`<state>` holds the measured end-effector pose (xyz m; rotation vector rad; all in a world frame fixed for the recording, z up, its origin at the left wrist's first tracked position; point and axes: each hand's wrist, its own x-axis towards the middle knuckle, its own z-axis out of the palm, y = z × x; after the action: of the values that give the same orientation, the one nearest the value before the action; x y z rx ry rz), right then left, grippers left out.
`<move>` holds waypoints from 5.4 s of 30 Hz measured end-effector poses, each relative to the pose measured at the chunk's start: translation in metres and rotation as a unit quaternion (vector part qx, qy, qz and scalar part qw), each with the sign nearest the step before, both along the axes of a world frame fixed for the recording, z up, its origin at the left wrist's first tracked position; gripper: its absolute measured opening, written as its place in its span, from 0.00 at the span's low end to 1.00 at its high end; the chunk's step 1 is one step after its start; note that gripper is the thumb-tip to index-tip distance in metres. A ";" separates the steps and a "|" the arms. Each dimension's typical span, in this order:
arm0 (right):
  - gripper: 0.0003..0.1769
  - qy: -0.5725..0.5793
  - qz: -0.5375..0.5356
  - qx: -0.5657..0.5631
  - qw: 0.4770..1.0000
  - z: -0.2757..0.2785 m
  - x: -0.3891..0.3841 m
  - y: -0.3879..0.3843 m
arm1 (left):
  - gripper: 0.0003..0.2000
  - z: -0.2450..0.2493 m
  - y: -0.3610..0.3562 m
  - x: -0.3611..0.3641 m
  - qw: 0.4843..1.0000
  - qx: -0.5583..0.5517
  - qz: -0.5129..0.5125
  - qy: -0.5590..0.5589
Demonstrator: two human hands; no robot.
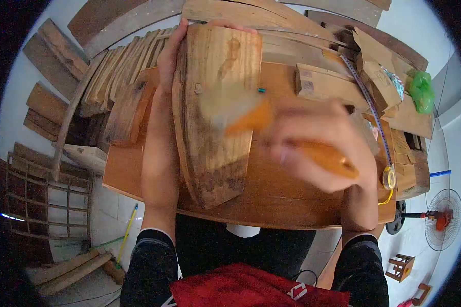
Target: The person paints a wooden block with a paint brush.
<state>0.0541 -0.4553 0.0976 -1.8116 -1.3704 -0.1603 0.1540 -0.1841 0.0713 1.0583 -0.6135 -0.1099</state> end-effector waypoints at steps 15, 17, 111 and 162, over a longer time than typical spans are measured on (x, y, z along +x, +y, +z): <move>0.08 -0.036 -0.058 0.073 0.995 0.010 -0.010 0.008 | 0.26 0.006 0.008 -0.004 0.998 -0.040 0.046 0.010; 0.10 -0.054 -0.084 0.076 0.992 0.009 -0.012 0.014 | 0.26 0.008 -0.006 -0.001 0.991 0.019 0.129 0.007; 0.17 0.486 -0.141 0.113 0.855 -0.126 0.127 -0.022 | 0.42 -0.128 -0.026 -0.029 0.922 -0.081 0.143 0.349; 0.14 0.333 -0.118 -0.055 0.934 -0.074 0.096 -0.012 | 0.42 -0.134 -0.029 -0.027 0.939 -0.061 0.116 0.318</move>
<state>0.1499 -0.4668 0.0232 -1.8736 -0.6906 0.3872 0.1266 -0.2133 -0.0628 0.8977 0.0917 -0.1936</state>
